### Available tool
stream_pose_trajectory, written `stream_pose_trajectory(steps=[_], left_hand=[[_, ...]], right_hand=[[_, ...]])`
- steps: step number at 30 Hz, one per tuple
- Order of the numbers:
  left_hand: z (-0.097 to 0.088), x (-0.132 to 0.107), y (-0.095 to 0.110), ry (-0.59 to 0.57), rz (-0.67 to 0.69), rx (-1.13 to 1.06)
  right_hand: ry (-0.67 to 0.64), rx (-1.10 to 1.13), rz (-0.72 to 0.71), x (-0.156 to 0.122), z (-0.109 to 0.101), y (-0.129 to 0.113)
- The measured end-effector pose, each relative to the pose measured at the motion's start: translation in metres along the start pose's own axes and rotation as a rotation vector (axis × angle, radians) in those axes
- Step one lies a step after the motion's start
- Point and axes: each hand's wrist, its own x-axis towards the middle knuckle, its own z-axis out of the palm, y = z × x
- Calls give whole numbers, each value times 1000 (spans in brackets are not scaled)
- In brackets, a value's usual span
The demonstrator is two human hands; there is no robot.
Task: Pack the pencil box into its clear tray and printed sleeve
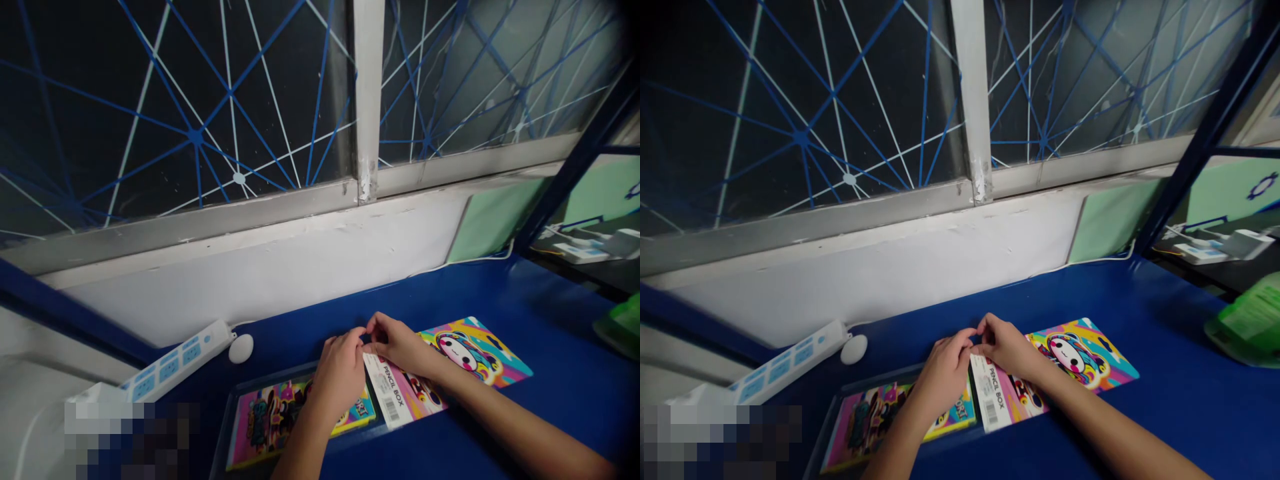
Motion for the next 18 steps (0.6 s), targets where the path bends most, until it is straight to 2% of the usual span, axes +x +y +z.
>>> stream_pose_trajectory(steps=[3, 6, 8, 11, 13, 14, 16, 18], left_hand=[[-5, 0, 4, -1, 19, 39], [-23, -11, 9, 3, 28, 91], [-39, -30, 6, 2, -13, 151], [-53, -72, -17, -45, -209, 346], [-50, -102, -39, -116, -280, 439], [-46, -114, -49, -100, -310, 478], [-35, -131, -62, 0, -281, 513], [-24, -136, -63, 27, -274, 468]], right_hand=[[60, -131, -21, -7, -10, -7], [83, -240, -17, -19, -30, -3], [61, -273, 16, -26, -45, 6], [28, -277, 76, -32, -57, 17], [26, -264, 83, -32, -55, 19], [33, -260, 75, -31, -52, 17], [60, -267, 53, -28, -39, 11], [94, -296, 27, -24, -22, 0]])
